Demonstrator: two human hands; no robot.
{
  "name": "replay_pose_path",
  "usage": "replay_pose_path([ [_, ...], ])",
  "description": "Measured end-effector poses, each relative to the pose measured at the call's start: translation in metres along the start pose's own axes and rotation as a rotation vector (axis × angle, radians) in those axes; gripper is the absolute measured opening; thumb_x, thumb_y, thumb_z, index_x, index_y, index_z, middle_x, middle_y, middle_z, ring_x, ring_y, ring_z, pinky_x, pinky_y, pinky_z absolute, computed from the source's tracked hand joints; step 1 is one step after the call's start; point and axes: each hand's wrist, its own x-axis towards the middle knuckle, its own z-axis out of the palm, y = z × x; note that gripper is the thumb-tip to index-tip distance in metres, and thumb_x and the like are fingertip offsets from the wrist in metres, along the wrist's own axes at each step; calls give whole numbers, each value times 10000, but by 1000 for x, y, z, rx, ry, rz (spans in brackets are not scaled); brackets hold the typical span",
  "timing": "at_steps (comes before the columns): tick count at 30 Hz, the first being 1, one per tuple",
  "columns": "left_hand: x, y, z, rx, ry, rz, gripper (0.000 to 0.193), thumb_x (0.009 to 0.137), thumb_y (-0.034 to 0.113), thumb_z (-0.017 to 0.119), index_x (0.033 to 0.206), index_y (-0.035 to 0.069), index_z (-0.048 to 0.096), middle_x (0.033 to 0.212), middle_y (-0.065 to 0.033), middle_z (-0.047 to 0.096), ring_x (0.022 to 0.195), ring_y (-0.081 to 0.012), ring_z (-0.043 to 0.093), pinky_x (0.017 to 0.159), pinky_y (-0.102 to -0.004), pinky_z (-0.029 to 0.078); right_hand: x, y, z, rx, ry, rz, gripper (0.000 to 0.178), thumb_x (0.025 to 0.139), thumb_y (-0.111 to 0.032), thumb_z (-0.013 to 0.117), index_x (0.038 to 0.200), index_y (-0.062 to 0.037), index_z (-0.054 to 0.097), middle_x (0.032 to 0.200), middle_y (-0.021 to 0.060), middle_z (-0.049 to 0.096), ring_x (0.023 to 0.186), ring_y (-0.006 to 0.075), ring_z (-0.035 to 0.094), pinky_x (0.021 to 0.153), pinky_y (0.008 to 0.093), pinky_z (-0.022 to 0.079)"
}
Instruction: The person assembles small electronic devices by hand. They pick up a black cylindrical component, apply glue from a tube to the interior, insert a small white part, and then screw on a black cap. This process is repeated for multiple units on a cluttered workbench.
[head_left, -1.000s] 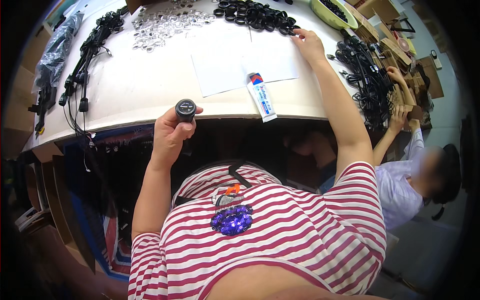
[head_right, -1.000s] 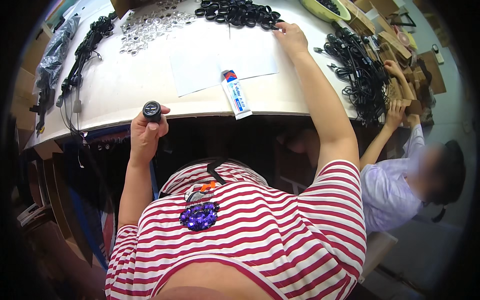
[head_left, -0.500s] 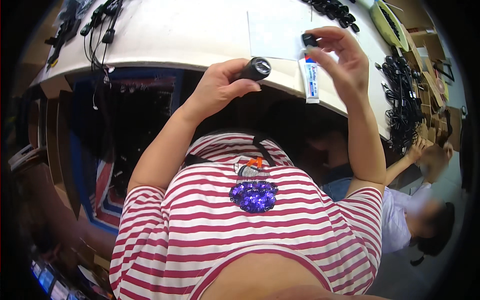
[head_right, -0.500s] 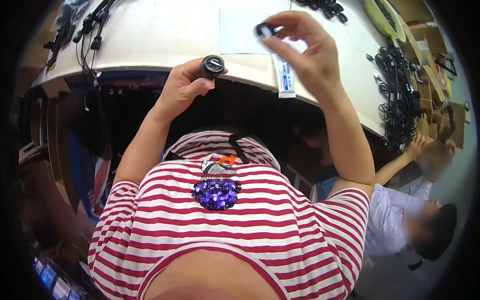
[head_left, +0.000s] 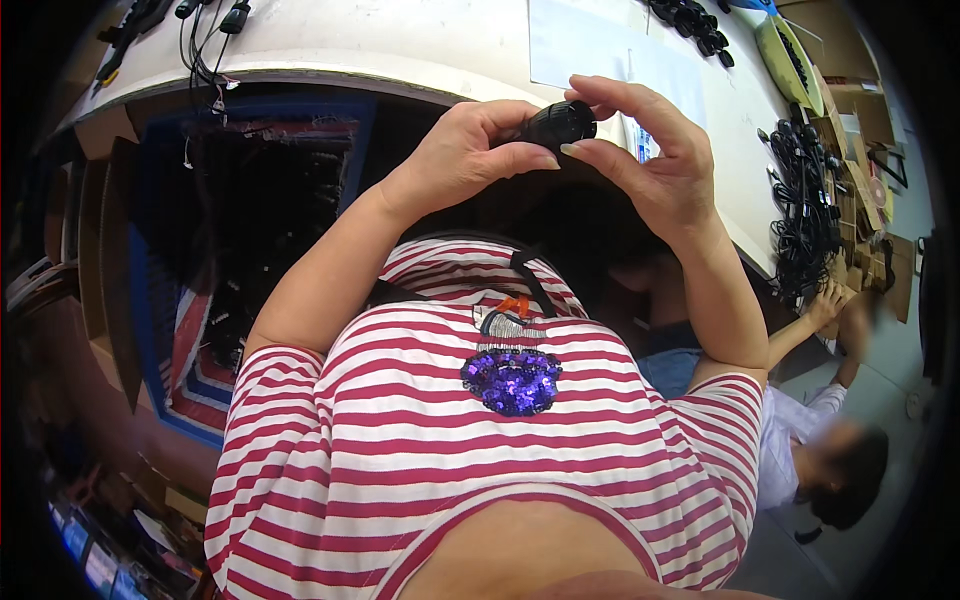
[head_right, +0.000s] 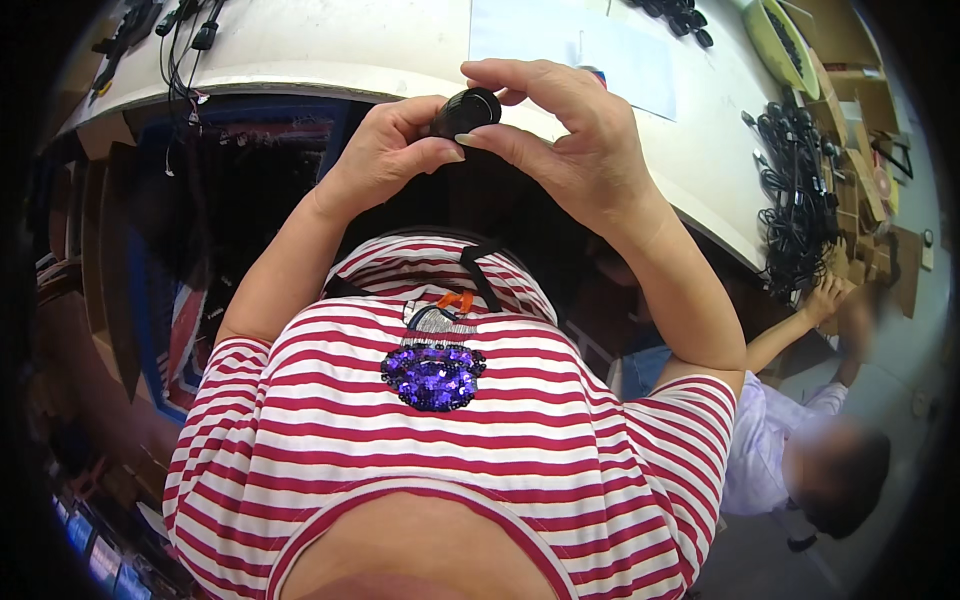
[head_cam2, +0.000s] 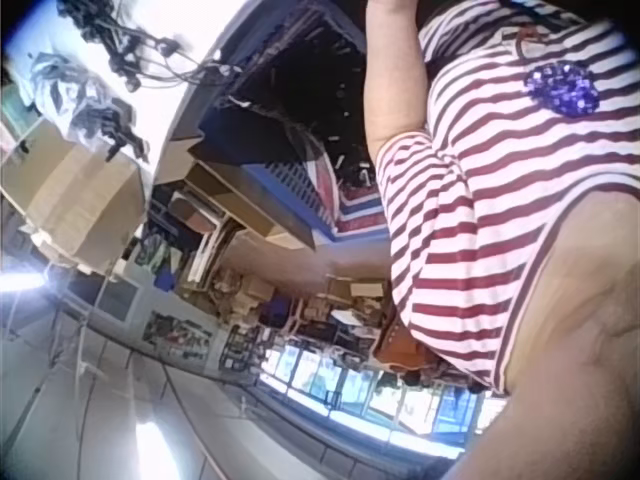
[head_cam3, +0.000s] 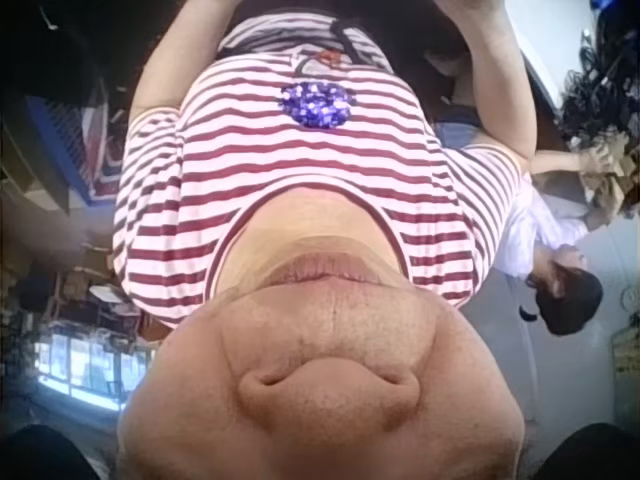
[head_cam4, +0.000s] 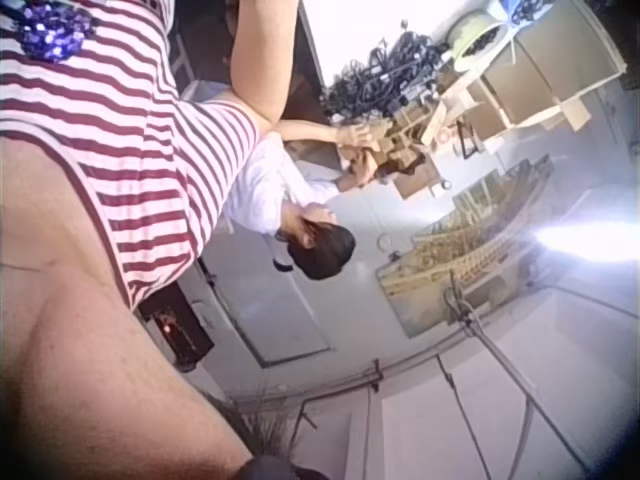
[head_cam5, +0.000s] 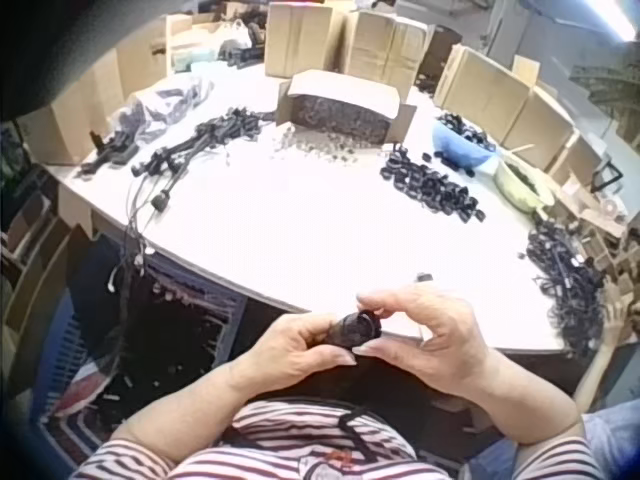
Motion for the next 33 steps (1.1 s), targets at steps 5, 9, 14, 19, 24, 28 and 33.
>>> replay_pose_path([
  [5,-2,3,2,8,-29,4,198,801,181,660,931,36,627,679,9,558,610,-57,477,573,-200,391,3,-5,-6,-8,-101,0,376,682,-126,735,1037,-71,623,908,59,649,758,170,609,683,268,459],
  [9,-2,2,10,4,-51,138,220,808,81,637,1007,3,588,761,23,576,679,-36,524,608,-173,442,-2,-18,-11,-187,-155,168,365,659,-189,758,965,-48,620,882,71,643,703,178,611,652,274,464],
  [14,-2,12,8,70,-79,41,216,804,67,638,997,-15,584,819,-11,606,749,-57,573,711,-196,486,1,-22,-13,-154,-69,104,377,625,-256,779,892,-50,610,765,52,636,616,169,599,563,257,458],
  [19,4,10,13,75,-142,99,203,793,43,620,982,-24,585,821,-39,622,768,-82,595,701,-217,490,-4,-23,-25,-269,-185,173,400,621,-283,779,897,-55,601,781,70,626,584,188,578,546,272,455],
  [24,6,15,20,293,-7,174,252,713,79,609,942,-24,593,753,-55,611,675,-107,555,635,-257,447,-9,-21,-31,-45,-165,140,443,686,-287,732,1041,-70,580,846,120,623,686,226,612,600,314,482],
  [28,11,13,25,114,42,27,216,738,118,671,919,15,613,752,-51,630,710,-100,590,631,-247,451,-9,-16,-33,-428,-283,126,220,774,-262,657,745,-62,571,627,102,560,568,278,565,521,336,446],
  [33,19,1,28,28,76,-103,155,830,144,608,933,30,599,627,69,459,539,-17,361,462,-174,265,-14,-10,-19,0,-170,261,194,833,-213,558,791,-25,589,693,151,598,677,325,594,624,369,480],
])
